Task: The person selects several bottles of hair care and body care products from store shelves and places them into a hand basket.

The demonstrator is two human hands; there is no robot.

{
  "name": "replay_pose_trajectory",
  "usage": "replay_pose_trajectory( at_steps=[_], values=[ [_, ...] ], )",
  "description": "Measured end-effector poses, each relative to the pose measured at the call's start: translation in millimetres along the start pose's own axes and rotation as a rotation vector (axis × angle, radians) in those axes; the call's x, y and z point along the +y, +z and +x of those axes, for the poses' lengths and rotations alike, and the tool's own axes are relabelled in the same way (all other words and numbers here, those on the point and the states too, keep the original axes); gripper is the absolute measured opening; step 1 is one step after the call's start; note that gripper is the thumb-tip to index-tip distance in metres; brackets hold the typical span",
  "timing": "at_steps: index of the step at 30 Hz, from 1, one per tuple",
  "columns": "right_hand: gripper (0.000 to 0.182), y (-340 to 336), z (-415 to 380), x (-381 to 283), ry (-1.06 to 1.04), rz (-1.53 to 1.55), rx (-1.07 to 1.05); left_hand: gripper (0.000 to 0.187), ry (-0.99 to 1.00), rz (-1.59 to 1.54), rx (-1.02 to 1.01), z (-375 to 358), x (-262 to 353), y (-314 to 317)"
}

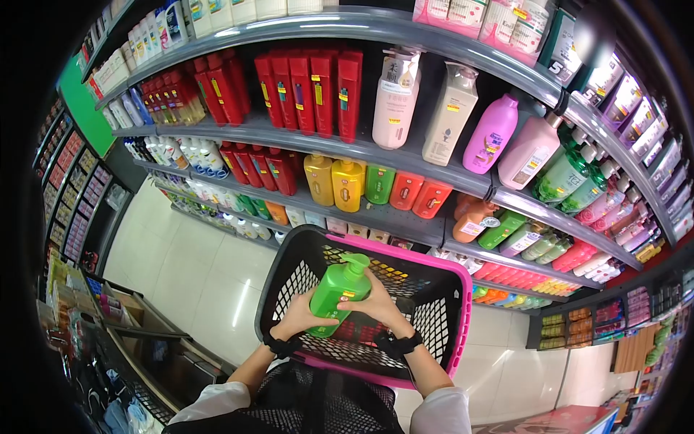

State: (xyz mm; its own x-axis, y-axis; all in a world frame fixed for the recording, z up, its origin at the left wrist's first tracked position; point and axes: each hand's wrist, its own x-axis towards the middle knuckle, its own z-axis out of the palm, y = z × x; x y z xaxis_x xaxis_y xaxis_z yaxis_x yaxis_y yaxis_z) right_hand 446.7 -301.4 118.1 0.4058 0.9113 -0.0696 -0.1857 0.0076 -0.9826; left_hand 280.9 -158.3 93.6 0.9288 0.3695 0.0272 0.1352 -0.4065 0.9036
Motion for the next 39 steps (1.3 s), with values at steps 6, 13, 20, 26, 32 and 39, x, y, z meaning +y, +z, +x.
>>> replay_pose_trajectory(
  at_steps=[6, 13, 20, 26, 32, 39],
  values=[
    [0.068, 6.2, 11.2, -36.7, -0.174, -0.232, 0.193, 0.077, 0.160, 0.060, -0.008, 54.7, -1.2, -19.6],
    [0.071, -37.7, 71.1, -48.6, -0.458, -0.561, 0.442, 0.067, 0.147, 0.023, 0.193, 120.3, -44.9, -80.3],
    [0.066, -110.4, 152.0, -17.9, -0.399, -0.650, 0.513, 0.056, 0.214, 0.126, 0.224, 194.9, -86.7, -145.3],
    [0.071, -158.7, 209.3, 33.7, -0.290, -0.557, 0.586, 0.067, 0.234, 0.067, 0.244, 287.3, -104.2, -156.6],
    [0.070, -163.2, 235.4, 30.1, -0.290, -0.370, 0.550, 0.082, 0.316, 0.103, 0.189, 336.3, -132.5, -155.7],
    [0.053, -155.3, 248.0, 25.2, -0.142, -0.232, 0.490, 0.071, 0.254, 0.153, 0.132, 355.7, -130.6, -156.6]
  ],
)
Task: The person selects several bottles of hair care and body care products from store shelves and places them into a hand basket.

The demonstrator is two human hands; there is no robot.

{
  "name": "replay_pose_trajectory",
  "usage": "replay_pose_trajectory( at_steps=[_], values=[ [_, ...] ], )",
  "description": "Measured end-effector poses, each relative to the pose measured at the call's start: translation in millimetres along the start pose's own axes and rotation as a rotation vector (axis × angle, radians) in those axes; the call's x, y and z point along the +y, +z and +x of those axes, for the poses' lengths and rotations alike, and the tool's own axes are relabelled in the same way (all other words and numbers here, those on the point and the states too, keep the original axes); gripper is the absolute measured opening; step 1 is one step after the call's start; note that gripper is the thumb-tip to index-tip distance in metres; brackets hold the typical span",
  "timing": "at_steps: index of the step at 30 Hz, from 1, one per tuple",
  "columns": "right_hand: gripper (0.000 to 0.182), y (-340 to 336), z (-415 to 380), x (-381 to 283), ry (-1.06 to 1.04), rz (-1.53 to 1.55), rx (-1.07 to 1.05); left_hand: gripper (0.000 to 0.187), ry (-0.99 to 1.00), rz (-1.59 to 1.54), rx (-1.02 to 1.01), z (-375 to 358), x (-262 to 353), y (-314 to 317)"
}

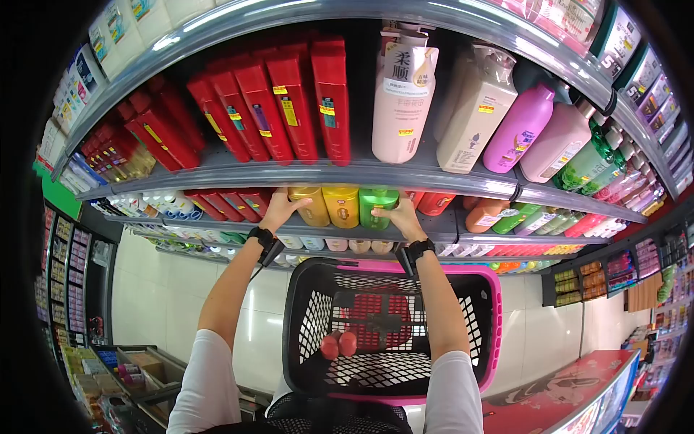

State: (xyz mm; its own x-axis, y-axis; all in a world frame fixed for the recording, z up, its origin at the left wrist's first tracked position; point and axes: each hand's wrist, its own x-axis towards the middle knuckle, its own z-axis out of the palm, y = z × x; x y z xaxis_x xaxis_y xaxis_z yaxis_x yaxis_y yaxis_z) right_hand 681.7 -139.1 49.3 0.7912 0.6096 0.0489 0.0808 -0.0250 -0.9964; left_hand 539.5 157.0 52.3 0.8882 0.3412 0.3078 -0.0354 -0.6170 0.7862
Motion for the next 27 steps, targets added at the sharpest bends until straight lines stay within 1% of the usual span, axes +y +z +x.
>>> replay_pose_trajectory(
  at_steps=[2, 4, 7, 9, 11, 13, 14, 15, 16, 18, 19, 21, 22, 23, 25, 26, 27],
  values=[
    [0.054, 1.7, 4.2, 2.7, 0.001, -0.025, -0.016, 0.070, -0.016, 0.048, -0.029, 0.3, -2.6, -5.9],
    [0.055, 3.6, 6.8, 3.7, 0.003, -0.049, -0.031, 0.069, -0.085, 0.184, -0.095, -0.7, 7.1, -16.9],
    [0.057, 4.7, 7.3, 6.7, -0.039, -0.048, -0.009, 0.071, -0.060, 0.235, -0.106, 2.0, 2.5, -14.9],
    [0.062, 2.2, 5.2, 8.6, -0.048, -0.006, -0.018, 0.071, -0.040, 0.208, -0.108, 1.7, 0.6, -10.6],
    [0.063, -2.0, 3.0, 9.5, -0.029, -0.043, -0.022, 0.071, -0.021, 0.181, -0.110, -0.1, 2.2, -6.0],
    [0.065, -3.8, 4.1, 17.2, -0.014, -0.075, -0.027, 0.076, -0.076, 0.138, -0.135, -1.2, 3.9, -3.4],
    [0.067, -3.3, 4.9, 21.7, -0.083, -0.097, 0.030, 0.076, -0.076, 0.137, -0.135, -2.0, 4.9, -1.1],
    [0.069, -1.3, 4.0, 19.6, -0.151, -0.119, 0.087, 0.079, -0.029, 0.195, -0.069, -3.4, 3.6, 2.7],
    [0.069, 0.1, 1.5, 17.8, -0.151, -0.119, 0.087, 0.082, 0.019, 0.254, -0.002, -5.0, 2.0, 5.2],
    [0.070, 7.0, -7.5, 10.4, -0.200, -0.405, 0.258, 0.081, 0.039, 0.234, 0.017, -9.2, 2.4, 5.4],
    [0.070, 13.0, -11.7, 4.4, -0.200, -0.405, 0.258, 0.080, 0.060, 0.216, 0.035, -10.4, 2.1, 5.5],
    [0.067, 24.7, -20.6, -6.6, -0.547, -0.773, 0.669, 0.081, 0.056, 0.207, 0.045, -10.7, 1.0, 7.2],
    [0.062, 27.7, -27.5, -14.6, -0.395, -0.574, 0.599, 0.081, 0.052, 0.198, 0.054, -10.8, -0.1, 8.1],
    [0.062, 30.9, -29.8, -15.3, -0.395, -0.575, 0.599, 0.081, 0.052, 0.198, 0.055, -10.8, -1.4, 8.4],
    [0.057, 37.5, -32.9, -20.1, -0.358, -0.607, 0.593, 0.086, -0.055, 0.217, -0.005, -10.4, 7.8, 6.4],
    [0.052, 40.4, -33.4, -22.9, -0.418, -0.695, 0.617, 0.086, -0.055, 0.215, -0.005, -9.5, 12.3, 4.9],
    [0.052, 43.1, -33.7, -28.0, -0.418, -0.698, 0.617, 0.084, -0.095, 0.238, -0.032, -8.3, 13.5, 4.1]
  ],
)
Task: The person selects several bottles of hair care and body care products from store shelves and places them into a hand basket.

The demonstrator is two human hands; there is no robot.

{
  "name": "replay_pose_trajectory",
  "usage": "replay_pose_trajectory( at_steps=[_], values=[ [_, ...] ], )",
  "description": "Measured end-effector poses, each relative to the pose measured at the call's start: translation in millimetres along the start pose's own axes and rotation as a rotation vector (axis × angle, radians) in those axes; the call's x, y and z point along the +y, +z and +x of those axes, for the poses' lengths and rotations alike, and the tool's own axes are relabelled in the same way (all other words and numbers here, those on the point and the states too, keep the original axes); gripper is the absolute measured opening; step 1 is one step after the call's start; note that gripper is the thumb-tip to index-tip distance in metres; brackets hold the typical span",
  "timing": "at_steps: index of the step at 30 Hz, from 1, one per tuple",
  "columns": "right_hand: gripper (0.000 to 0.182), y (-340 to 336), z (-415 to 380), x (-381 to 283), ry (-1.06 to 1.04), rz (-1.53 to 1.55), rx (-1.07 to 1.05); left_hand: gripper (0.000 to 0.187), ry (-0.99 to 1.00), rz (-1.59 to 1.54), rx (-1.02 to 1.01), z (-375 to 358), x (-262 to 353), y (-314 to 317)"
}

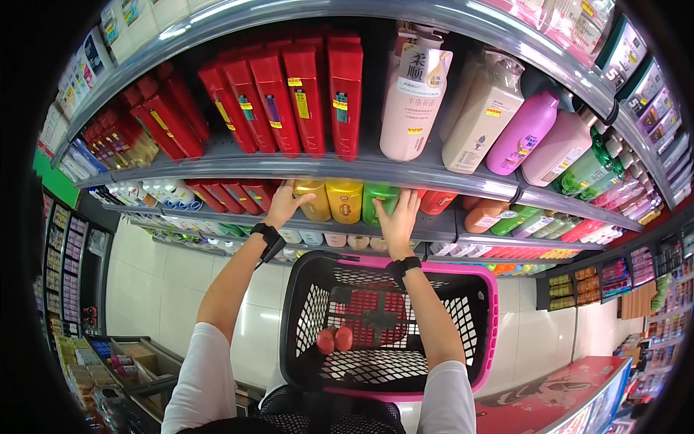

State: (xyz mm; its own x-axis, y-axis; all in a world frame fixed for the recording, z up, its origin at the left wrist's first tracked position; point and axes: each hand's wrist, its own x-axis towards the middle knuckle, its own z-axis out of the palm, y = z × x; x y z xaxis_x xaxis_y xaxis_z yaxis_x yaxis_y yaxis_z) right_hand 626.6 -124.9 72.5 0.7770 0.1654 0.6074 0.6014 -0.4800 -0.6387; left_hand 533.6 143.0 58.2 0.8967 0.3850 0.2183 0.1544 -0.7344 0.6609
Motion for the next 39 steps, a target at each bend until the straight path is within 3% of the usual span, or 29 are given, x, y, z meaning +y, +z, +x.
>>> replay_pose_trajectory(
  at_steps=[3, 6, 8, 17, 21, 24, 33, 35, 39],
  values=[
    [0.047, -1.6, 1.1, -6.2, -0.100, -0.161, 0.082, 0.080, -0.053, -0.021, -0.004, -2.5, -0.8, 1.6],
    [0.038, 4.0, -4.1, -9.2, -0.295, -0.020, -0.079, 0.079, -0.033, -0.083, 0.037, -4.1, -8.0, 3.2],
    [0.039, 5.2, -2.2, -34.7, -0.151, 0.016, -0.307, 0.079, 0.003, -0.101, 0.053, -3.9, -7.5, 3.5],
    [0.047, 45.8, 16.9, -61.0, -0.086, -0.071, -0.454, 0.080, -0.054, -0.045, 0.035, -4.1, -5.5, 2.1],
    [0.040, 53.6, 18.9, -57.5, -0.004, -0.020, -0.482, 0.082, -0.049, -0.054, 0.014, -4.2, -7.3, 0.0],
    [0.034, 51.2, 20.6, -56.8, -0.099, -0.067, -0.407, 0.078, -0.066, -0.026, -0.002, -2.4, -7.8, 1.4],
    [0.021, 54.8, 25.3, -52.6, -0.007, -0.092, -0.549, 0.070, -0.035, -0.015, 0.024, -2.0, -7.9, 2.1],
    [0.017, 72.7, 25.9, -30.7, -0.252, -0.113, -0.390, 0.070, -0.012, -0.014, 0.035, -1.6, -7.3, 0.7],
    [0.017, 77.4, 29.9, -32.9, -0.162, -0.173, -0.481, 0.071, -0.044, -0.025, 0.032, -4.8, -7.4, 2.0]
  ],
)
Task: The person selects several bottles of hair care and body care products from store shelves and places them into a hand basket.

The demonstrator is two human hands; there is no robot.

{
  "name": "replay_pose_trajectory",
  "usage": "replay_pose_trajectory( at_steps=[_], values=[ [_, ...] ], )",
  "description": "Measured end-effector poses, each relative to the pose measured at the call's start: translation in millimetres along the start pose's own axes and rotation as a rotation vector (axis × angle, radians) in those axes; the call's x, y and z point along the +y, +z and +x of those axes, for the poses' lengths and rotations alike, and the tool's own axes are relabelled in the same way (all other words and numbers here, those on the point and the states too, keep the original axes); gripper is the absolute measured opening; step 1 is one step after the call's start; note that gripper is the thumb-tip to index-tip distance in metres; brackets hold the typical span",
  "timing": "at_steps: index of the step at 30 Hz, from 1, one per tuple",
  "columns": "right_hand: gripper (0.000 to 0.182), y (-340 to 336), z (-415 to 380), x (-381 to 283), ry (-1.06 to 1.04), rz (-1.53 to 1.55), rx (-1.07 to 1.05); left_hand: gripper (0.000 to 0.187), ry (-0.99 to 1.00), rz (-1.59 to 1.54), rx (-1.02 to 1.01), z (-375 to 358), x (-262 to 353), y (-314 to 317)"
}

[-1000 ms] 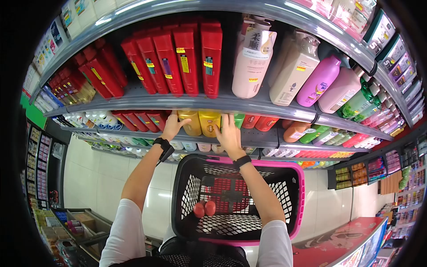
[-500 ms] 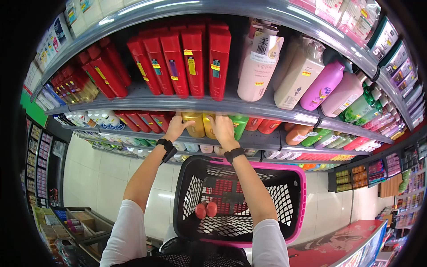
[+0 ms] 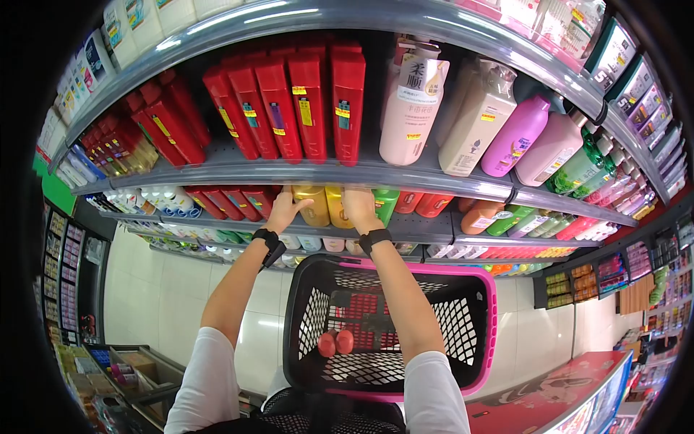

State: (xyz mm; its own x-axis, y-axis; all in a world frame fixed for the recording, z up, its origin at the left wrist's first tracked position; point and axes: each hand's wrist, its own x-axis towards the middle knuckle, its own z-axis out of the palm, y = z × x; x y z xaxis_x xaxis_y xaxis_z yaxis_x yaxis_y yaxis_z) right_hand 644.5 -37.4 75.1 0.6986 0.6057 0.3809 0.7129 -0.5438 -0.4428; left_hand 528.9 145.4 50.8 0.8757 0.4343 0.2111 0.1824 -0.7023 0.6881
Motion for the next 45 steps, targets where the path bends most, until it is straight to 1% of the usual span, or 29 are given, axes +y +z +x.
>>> replay_pose_trajectory(
  at_steps=[2, 4, 6, 8, 14, 15, 17, 18, 19, 20, 21, 22, 23, 24, 25, 26, 27, 28, 31, 34, 35, 37, 38, 39, 40, 41, 42, 43, 45],
  values=[
    [0.019, 8.7, 1.8, 2.5, -0.018, -0.045, 0.071, 0.072, -0.009, -0.015, 0.006, 0.3, -1.1, -0.3],
    [0.019, 9.1, 1.4, 0.2, -0.009, -0.037, 0.074, 0.073, 0.056, 0.006, 0.016, 2.8, -5.3, 0.1],
    [0.019, 5.3, -0.4, -2.9, 0.001, -0.028, 0.078, 0.074, 0.033, 0.007, -0.005, 4.8, -7.0, 1.0],
    [0.019, -3.3, -3.2, -6.9, -0.001, 0.019, 0.004, 0.074, 0.010, 0.008, -0.027, 4.8, -7.1, 1.2],
    [0.021, -3.4, -2.6, -11.6, 0.078, 0.045, -0.007, 0.077, 0.047, 0.081, -0.024, 5.3, -8.3, 0.7],
    [0.021, -1.9, -2.8, -9.5, 0.078, 0.045, -0.006, 0.078, 0.019, 0.071, -0.066, 6.5, -7.5, -1.7],
    [0.025, 1.0, -3.9, -5.0, 0.004, 0.008, 0.004, 0.079, -0.009, 0.061, -0.108, 6.7, -5.7, -5.0],
    [0.025, -2.4, -7.1, -8.1, 0.004, 0.008, 0.004, 0.080, 0.026, 0.004, -0.073, 5.4, -8.3, -4.1],
    [0.031, -8.8, -13.7, -14.1, 0.034, 0.041, 0.009, 0.082, 0.061, -0.054, -0.038, 3.6, -9.8, -4.2],
    [0.039, -15.4, -20.8, -20.6, 0.064, 0.073, 0.013, 0.082, 0.060, -0.054, -0.038, 1.9, -11.5, -4.4],
    [0.039, -19.9, -28.5, -24.0, 0.064, 0.073, 0.013, 0.078, 0.038, -0.159, -0.046, -0.5, -12.2, -5.1],
    [0.035, -23.6, -37.7, -24.0, 0.096, 0.083, 0.128, 0.075, 0.016, -0.265, -0.053, -3.3, -16.3, -3.9],
    [0.030, -28.5, -45.9, -23.4, 0.128, 0.093, 0.243, 0.075, 0.016, -0.265, -0.053, -7.6, -19.6, -1.4],
    [0.034, -30.3, -53.6, -13.4, 0.178, 0.130, 0.263, 0.071, 0.014, -0.380, -0.022, -12.6, -29.7, 7.0],
    [0.039, -39.3, -66.9, 0.4, 0.212, 0.299, 0.412, 0.068, 0.012, -0.495, 0.009, -19.8, -30.3, 9.9],
    [0.040, -39.6, -70.2, 8.2, 0.237, 0.282, 0.445, 0.068, 0.012, -0.496, 0.009, -28.3, -31.4, 10.9],
    [0.042, -40.9, -72.8, 13.5, 0.261, 0.264, 0.478, 0.066, -0.048, -0.507, -0.018, -39.3, -24.3, 6.2],
    [0.042, -42.4, -75.2, 21.9, 0.261, 0.264, 0.478, 0.065, -0.109, -0.518, -0.045, -51.4, -22.1, 6.4],
    [0.046, -44.9, -76.7, 42.8, 0.231, 0.160, 0.450, 0.061, -0.154, -0.517, -0.068, -103.1, -22.3, 7.6],
    [0.061, -39.3, -71.6, 54.4, 0.213, 0.298, 0.218, 0.055, -0.192, -0.557, -0.118, -173.4, -32.3, 9.7],
    [0.061, -37.2, -70.8, 57.4, 0.215, 0.302, 0.213, 0.053, -0.160, -0.598, -0.095, -181.4, -36.2, 12.1],
    [0.061, -40.4, -70.6, 53.3, 0.234, 0.378, 0.175, 0.055, -0.310, -0.521, -0.126, -232.0, -16.6, -8.2],
    [0.060, -43.2, -73.9, 48.7, 0.324, 0.474, 0.115, 0.056, -0.335, -0.517, -0.120, -246.6, -11.0, -11.5],
    [0.060, -42.3, -76.5, 48.4, 0.327, 0.476, 0.105, 0.056, -0.361, -0.513, -0.115, -260.4, -6.5, -14.0],
    [0.060, -41.1, -78.6, 48.8, 0.262, 0.370, 0.206, 0.065, -0.394, -0.475, -0.133, -278.6, -2.8, -18.5],
    [0.059, -38.3, -83.8, 47.9, 0.195, 0.266, 0.300, 0.065, -0.411, -0.475, -0.131, -300.3, 2.5, -23.3],
    [0.059, -49.6, -91.4, 33.3, 0.175, 0.297, 0.372, 0.070, -0.423, -0.393, -0.197, -319.6, 9.3, -29.8],
    [0.048, -60.7, -101.4, 18.3, 0.049, 0.332, 0.482, 0.075, -0.435, -0.311, -0.265, -338.9, 13.1, -33.1],
    [0.036, -62.1, -142.4, 3.2, -0.160, 0.310, 0.391, 0.080, -0.475, -0.314, -0.372, -371.9, 15.2, -32.6]
  ],
)
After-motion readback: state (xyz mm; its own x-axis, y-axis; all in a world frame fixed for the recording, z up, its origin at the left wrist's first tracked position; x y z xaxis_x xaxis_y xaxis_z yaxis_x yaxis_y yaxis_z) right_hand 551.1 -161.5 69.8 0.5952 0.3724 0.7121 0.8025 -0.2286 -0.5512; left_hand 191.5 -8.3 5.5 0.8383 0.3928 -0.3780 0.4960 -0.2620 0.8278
